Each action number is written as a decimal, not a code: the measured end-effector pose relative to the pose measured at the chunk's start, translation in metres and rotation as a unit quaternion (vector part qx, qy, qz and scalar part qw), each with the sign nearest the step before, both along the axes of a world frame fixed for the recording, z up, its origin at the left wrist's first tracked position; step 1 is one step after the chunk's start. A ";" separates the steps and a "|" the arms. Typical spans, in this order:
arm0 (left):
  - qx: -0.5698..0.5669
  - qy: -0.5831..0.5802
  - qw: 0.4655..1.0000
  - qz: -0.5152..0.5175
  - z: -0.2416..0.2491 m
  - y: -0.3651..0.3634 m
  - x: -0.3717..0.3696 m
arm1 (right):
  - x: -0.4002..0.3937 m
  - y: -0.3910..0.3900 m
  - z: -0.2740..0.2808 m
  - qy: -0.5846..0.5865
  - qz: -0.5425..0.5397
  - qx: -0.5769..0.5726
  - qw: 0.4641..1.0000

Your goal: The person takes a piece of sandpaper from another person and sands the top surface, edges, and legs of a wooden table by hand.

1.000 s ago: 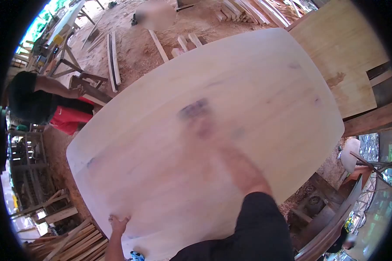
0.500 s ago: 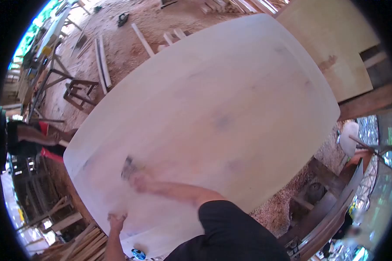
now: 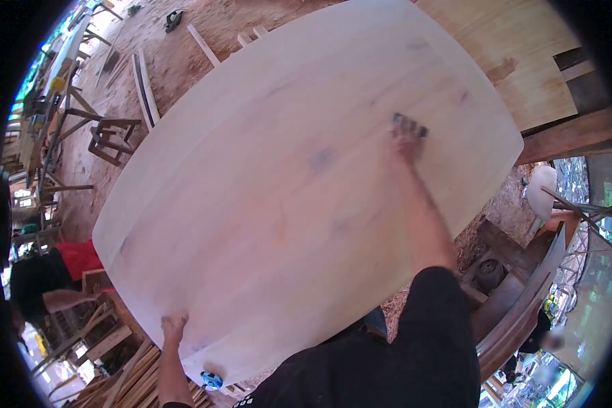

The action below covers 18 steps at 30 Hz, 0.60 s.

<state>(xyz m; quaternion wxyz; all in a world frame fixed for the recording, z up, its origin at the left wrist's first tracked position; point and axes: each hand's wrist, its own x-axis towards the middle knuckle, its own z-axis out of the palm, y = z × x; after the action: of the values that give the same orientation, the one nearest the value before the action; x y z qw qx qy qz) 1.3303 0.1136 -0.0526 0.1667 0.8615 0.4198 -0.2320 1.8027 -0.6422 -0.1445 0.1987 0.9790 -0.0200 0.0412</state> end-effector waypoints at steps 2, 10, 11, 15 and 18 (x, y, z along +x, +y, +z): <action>0.002 -0.022 1.000 -0.007 -0.006 0.002 -0.002 | -0.042 0.089 -0.042 -0.064 0.065 -0.077 0.993; -0.053 -0.070 0.994 -0.063 -0.021 0.020 -0.014 | -0.368 0.447 -0.020 0.208 0.504 0.316 0.776; -0.082 -0.096 0.991 -0.040 -0.007 0.005 -0.005 | -0.358 0.427 -0.020 0.237 0.500 0.301 0.776; -0.015 -0.138 0.989 -0.050 -0.017 0.005 -0.020 | -0.203 0.224 -0.045 0.018 0.329 0.325 0.886; -0.011 -0.147 0.986 -0.077 -0.027 0.013 -0.024 | -0.090 0.035 -0.101 -0.088 0.033 0.310 0.946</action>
<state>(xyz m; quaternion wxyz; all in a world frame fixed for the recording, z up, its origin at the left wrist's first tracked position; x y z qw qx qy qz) 1.3059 0.1269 -0.0801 0.2173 0.9142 0.3204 -0.1195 1.7130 -0.6072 -0.2454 -0.1192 0.9847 -0.0172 0.1258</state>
